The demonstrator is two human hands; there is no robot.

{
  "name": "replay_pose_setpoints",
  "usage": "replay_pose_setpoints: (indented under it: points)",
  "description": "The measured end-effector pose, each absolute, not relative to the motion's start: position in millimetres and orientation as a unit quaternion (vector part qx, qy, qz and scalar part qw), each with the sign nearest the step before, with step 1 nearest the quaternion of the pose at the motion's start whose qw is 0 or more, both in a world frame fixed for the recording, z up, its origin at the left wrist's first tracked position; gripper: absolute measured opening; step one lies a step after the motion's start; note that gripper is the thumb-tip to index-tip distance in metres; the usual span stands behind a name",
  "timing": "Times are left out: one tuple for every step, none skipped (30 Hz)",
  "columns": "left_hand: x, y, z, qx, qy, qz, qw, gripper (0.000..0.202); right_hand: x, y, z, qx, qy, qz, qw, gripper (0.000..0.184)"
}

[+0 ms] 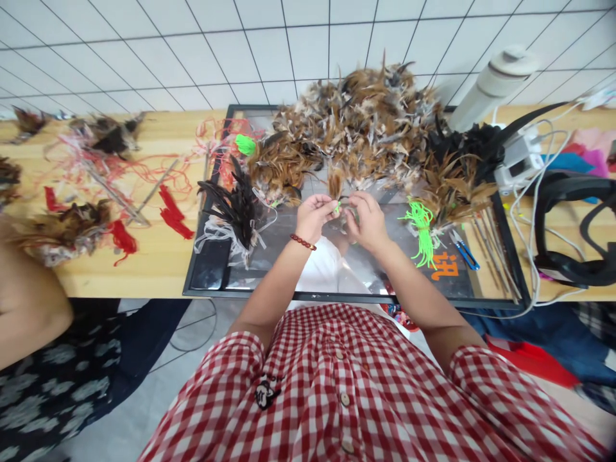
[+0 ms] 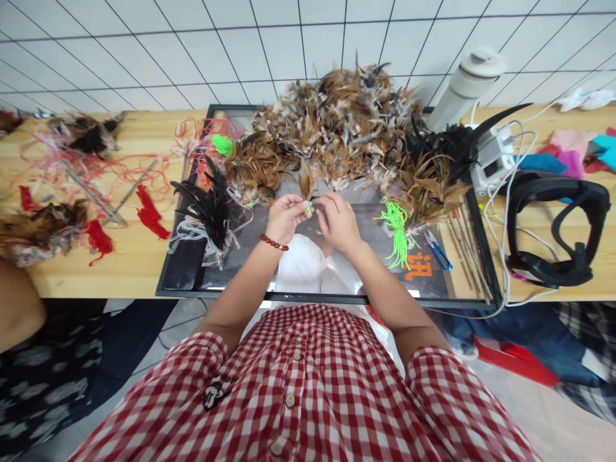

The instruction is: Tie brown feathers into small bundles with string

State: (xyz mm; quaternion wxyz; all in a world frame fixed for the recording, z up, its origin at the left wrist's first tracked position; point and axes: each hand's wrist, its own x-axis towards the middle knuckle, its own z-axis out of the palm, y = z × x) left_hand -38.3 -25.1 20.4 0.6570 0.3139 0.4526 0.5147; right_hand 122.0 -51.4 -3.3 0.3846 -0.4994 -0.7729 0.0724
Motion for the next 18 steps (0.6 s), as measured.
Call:
replay_pose_setpoints:
  points:
    - [-45.5, -22.9, 24.1, 0.342, 0.459, 0.541, 0.617, 0.034, 122.3, -52.2, -1.6, -0.513, -0.771, 0.082, 0.367, 0.023]
    - [-55.3, -20.6, 28.3, 0.379, 0.47, 0.561, 0.567, 0.031, 122.4, -52.9, 0.1, -0.524, -0.774, 0.093, 0.344, 0.024]
    - [-67.6, -18.4, 32.4, 0.411, 0.49, 0.581, 0.503, 0.029, 122.4, -53.5, 1.8, -0.53, -0.78, 0.106, 0.316, 0.025]
    - [-81.8, -16.5, 36.1, 0.442, 0.516, 0.594, 0.43, 0.026, 122.2, -54.1, 3.5, -0.532, -0.788, 0.119, 0.286, 0.027]
    - [-96.9, -15.0, 38.8, 0.466, 0.548, 0.596, 0.357, 0.022, 121.6, -54.5, 5.0, -0.531, -0.797, 0.131, 0.257, 0.029]
    - [-111.8, -14.1, 40.6, 0.483, 0.583, 0.588, 0.286, 0.019, 120.7, -54.9, 6.2, -0.528, -0.805, 0.141, 0.231, 0.031]
    - [-125.4, -13.8, 41.2, 0.497, 0.616, 0.566, 0.23, 0.016, 119.6, -55.3, 7.0, -0.525, -0.812, 0.15, 0.208, 0.032]
    - [-136.6, -14.4, 41.0, 0.518, 0.64, 0.531, 0.201, 0.015, 118.2, -55.5, 7.4, -0.521, -0.817, 0.157, 0.19, 0.03]
    - [-144.5, -15.7, 40.3, 0.537, 0.656, 0.495, 0.191, 0.014, 116.9, -55.7, 7.2, -0.518, -0.82, 0.164, 0.177, 0.025]
    - [-148.6, -17.8, 39.3, 0.557, 0.664, 0.463, 0.185, 0.015, 115.6, -55.6, 6.4, -0.516, -0.822, 0.171, 0.171, 0.02]
    - [-148.6, -20.6, 38.4, 0.575, 0.666, 0.441, 0.177, 0.017, 114.5, -55.3, 5.0, -0.513, -0.822, 0.178, 0.172, 0.015]
    - [-144.4, -23.7, 37.7, 0.591, 0.661, 0.431, 0.165, 0.018, 113.7, -54.6, 3.0, -0.513, -0.817, 0.186, 0.184, 0.012]
    - [-136.6, -26.9, 37.3, 0.602, 0.649, 0.441, 0.147, 0.018, 113.2, -53.4, 0.4, -0.516, -0.806, 0.199, 0.211, 0.01]
    - [-125.8, -29.8, 37.0, 0.609, 0.63, 0.461, 0.142, 0.015, 113.1, -51.6, -2.5, -0.523, -0.784, 0.22, 0.252, 0.01]
    - [-112.9, -31.9, 36.5, 0.611, 0.61, 0.477, 0.164, 0.012, 113.3, -49.2, -5.4, -0.532, -0.748, 0.254, 0.306, 0.011]
    - [-98.9, -33.0, 35.6, 0.607, 0.59, 0.49, 0.209, 0.009, 113.9, -46.4, -8.1, -0.539, -0.697, 0.3, 0.367, 0.015]
    - [-84.6, -32.9, 34.3, 0.595, 0.572, 0.496, 0.27, 0.006, 114.7, -43.2, -10.4, -0.539, -0.635, 0.354, 0.426, 0.02]
    - [-71.1, -31.7, 32.3, 0.575, 0.556, 0.492, 0.343, 0.004, 115.7, -39.8, -12.0, -0.532, -0.57, 0.409, 0.475, 0.027]
